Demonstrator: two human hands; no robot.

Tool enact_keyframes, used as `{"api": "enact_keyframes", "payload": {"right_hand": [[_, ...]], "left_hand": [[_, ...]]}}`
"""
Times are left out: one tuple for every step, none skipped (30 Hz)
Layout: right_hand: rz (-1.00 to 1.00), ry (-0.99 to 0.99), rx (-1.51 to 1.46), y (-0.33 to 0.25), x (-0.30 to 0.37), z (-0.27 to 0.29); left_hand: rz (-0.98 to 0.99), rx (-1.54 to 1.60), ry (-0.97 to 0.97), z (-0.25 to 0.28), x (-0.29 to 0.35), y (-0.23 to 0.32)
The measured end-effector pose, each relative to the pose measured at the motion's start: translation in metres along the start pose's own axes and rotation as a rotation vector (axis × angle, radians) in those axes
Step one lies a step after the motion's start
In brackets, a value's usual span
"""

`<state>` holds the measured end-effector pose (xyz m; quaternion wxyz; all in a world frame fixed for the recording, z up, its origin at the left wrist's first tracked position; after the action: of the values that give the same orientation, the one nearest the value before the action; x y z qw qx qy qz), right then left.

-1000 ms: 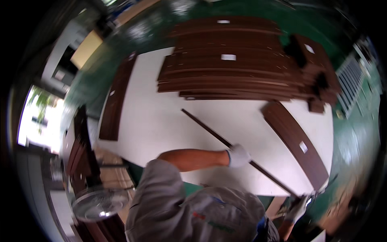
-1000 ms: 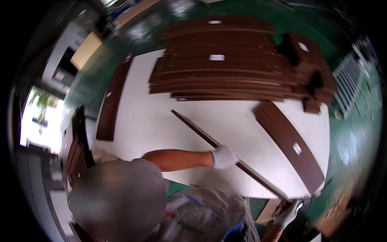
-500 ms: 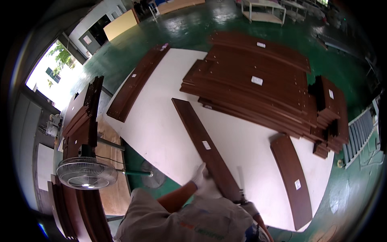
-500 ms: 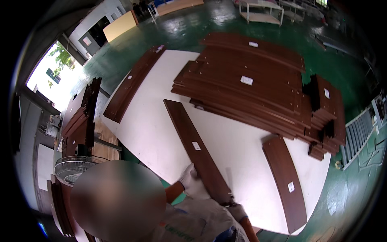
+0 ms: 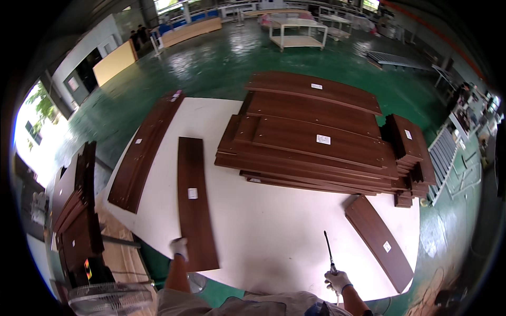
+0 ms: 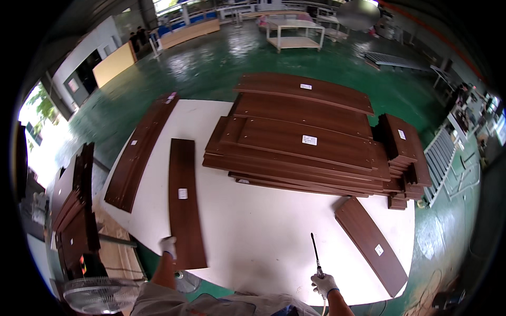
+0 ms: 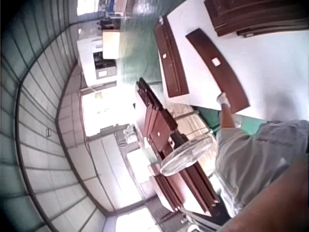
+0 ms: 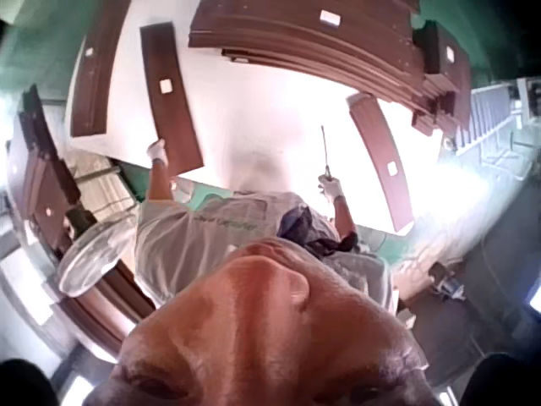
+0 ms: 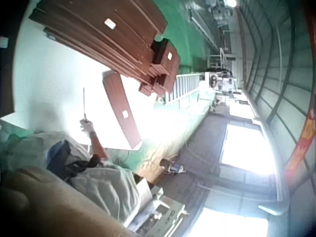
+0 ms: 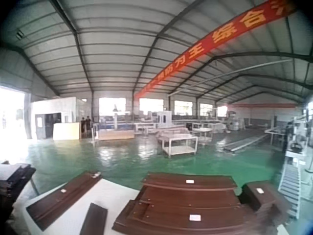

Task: The person cleans wooden panels by applying a substance from a small bottle and rubbing the surface with a white cloth, before stacking them on a table and using an air duster.

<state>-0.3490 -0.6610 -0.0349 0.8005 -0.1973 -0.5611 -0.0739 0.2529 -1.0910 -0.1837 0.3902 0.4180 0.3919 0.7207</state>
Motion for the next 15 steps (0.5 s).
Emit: {"api": "enact_keyframes", "payload": {"right_hand": [[0.049,-0.125,-0.001,-0.015,-0.003,-0.036],[0.028,-0.038,-0.033,-0.011,-0.010,-0.030],[0.069,-0.090,-0.057,-0.020,-0.014,-0.051],[0.054,-0.005,-0.080,-0.013,-0.018,-0.047],[-0.002,0.079,-0.102,0.005,-0.026,-0.035],[-0.038,0.099,-0.122,0.016,-0.024,-0.041],[-0.020,0.051,-0.065,0.006,-0.021,-0.064],[-0.018,0.054,-0.038,0.003,-0.019,-0.070],[-0.015,0.044,-0.047,0.011,-0.019,-0.078],[-0.017,0.037,-0.005,0.016,-0.014,-0.084],[-0.034,0.052,0.007,0.031,-0.011,-0.087],[-0.058,0.072,0.017,0.047,-0.008,-0.086],[-0.069,0.112,0.128,0.055,0.002,-0.083],[-0.052,0.216,0.285,0.066,0.014,-0.077],[-0.044,0.273,0.254,0.087,0.018,-0.074]], "left_hand": [[-0.068,-0.144,0.270,0.132,-0.070,0.018],[-0.101,-0.165,0.240,0.096,-0.098,0.031],[-0.532,-0.428,0.379,0.129,-0.134,0.088],[-0.563,-0.405,0.202,0.046,-0.143,0.105],[-0.593,-0.370,-0.004,-0.058,-0.123,0.158],[-0.649,-0.239,-0.083,-0.115,-0.085,0.239],[-1.002,-0.237,-0.032,-0.118,-0.101,0.285],[-1.071,-0.092,-0.091,-0.164,-0.086,0.340],[-1.091,-0.018,-0.158,-0.207,-0.074,0.388],[-1.123,0.093,-0.234,-0.242,-0.082,0.421],[-1.132,-0.060,-0.242,-0.282,-0.082,0.455],[-1.049,-0.227,-0.260,-0.321,-0.078,0.486],[-1.060,-0.286,-0.263,-0.352,-0.073,0.517],[-1.074,-0.340,-0.275,-0.387,-0.071,0.540],[-1.128,-0.421,-0.258,-0.420,-0.087,0.553]]}}
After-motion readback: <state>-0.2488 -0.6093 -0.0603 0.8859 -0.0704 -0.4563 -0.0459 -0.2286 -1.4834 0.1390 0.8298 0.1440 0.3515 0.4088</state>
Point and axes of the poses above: each hand's wrist, its own x-axis away from the middle knuckle, its own z-axis out of the back of the hand, y = z × x, the point moved 5 cm from there along -x, towards the middle knuckle, and after that the axes turned 11 degrees about -z, right-handed, at the moved point
